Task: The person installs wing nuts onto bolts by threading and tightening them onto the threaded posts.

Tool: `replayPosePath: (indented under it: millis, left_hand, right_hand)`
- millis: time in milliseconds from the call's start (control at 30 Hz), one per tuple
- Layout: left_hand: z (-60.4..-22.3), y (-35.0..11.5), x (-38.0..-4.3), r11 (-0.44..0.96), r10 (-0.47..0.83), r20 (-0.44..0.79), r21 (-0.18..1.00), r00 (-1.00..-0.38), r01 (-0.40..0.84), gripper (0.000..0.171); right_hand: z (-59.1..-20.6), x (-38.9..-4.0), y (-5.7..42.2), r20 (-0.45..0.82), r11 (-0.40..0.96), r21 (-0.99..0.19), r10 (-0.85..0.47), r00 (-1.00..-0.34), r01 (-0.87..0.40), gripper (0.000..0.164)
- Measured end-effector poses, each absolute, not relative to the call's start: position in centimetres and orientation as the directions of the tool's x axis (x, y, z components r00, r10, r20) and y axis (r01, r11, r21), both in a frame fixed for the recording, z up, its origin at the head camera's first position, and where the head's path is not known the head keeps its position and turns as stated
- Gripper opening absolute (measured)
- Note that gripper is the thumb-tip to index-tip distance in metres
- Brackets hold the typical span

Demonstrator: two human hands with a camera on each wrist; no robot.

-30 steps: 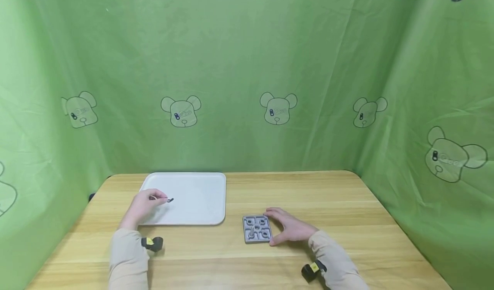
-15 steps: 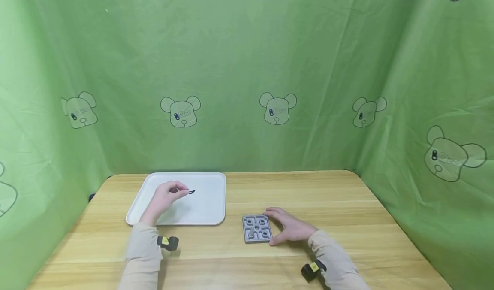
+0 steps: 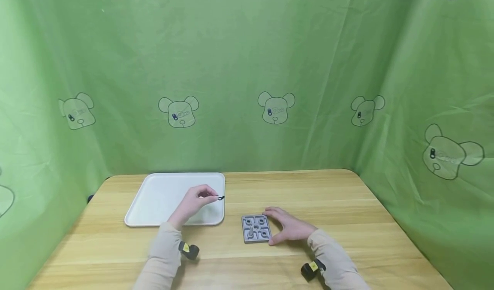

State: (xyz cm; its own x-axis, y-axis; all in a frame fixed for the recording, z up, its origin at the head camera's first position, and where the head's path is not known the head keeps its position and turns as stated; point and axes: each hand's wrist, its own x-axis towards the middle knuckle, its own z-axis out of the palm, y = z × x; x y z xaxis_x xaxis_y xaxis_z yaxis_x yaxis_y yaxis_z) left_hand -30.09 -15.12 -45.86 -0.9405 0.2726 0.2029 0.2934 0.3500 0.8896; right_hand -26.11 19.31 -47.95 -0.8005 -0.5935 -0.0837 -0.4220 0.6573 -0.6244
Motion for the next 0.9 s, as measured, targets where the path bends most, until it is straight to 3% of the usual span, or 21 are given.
replayPosePath:
  millis: [433, 900]
  left_hand:
    - [-46.0, -10.3, -28.6, 0.294, 0.457, 0.275, 0.851, -0.846, 0.436, 0.013]
    - [-46.6, -7.9, -27.4, 0.26, 0.576, 0.151, 0.898, -0.804, 0.355, 0.01]
  right_hand:
    - [-48.0, -26.1, 19.3, -0.075, 0.654, -0.621, -0.599, -0.797, -0.433, 0.095]
    - [-47.9, -26.1, 19.3, -0.077, 0.649, -0.625, -0.605, -0.792, -0.435, 0.095]
